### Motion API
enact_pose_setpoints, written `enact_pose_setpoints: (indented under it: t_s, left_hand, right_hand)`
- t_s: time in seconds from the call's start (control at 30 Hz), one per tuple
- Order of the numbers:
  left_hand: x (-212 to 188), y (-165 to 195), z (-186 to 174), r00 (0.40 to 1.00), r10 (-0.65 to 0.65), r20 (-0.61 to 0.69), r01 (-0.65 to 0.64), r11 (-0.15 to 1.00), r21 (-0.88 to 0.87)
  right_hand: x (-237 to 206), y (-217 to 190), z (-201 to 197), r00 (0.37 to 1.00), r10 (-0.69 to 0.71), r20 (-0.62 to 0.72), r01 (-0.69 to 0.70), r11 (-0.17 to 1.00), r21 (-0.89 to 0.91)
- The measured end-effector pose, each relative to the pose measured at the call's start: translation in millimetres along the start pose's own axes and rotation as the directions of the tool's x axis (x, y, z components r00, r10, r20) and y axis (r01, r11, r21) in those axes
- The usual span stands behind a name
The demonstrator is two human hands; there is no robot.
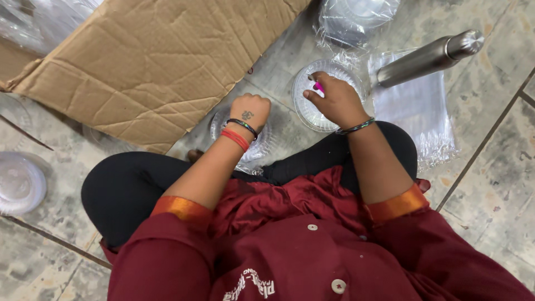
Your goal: The person sits on the floor and repeatedly picks up clear plastic plates, marks them with a pink marker, and places them back into a pile. The person handles the plates one at a time, rotating them to mark different areas before stacking them.
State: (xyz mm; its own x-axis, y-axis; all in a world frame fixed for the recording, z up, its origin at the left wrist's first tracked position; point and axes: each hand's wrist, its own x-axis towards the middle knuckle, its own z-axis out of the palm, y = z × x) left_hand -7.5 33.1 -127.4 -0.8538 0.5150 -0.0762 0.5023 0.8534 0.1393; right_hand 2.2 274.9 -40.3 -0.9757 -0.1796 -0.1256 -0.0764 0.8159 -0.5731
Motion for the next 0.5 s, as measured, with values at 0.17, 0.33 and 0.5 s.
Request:
enact_pose_setpoints:
  t_s: [0.17,0.33,0.5]
  left_hand:
    - [1.6,-3.7,-9.4,0.997,-0.050,-0.057,0.047,0.998,-0.051]
    - [-2.7,-5.0,-45.4,0.993,-0.080,-0.084,0.074,0.994,-0.079]
    - [-17.9,-22.7,-110.0,0.976,-0.197,-0.097,0.143,0.905,-0.400]
  right_hand:
    - [0.8,-0.4,-5.7,1.000,-0.002,0.014,0.001,0.995,0.099]
    - [1.0,-12.9,-14.4,0.998,-0.039,0.046,0.031,0.987,0.157]
    - [-1.8,-22.5,-26.9,0.991,-0.114,0.070,0.082,0.932,0.354]
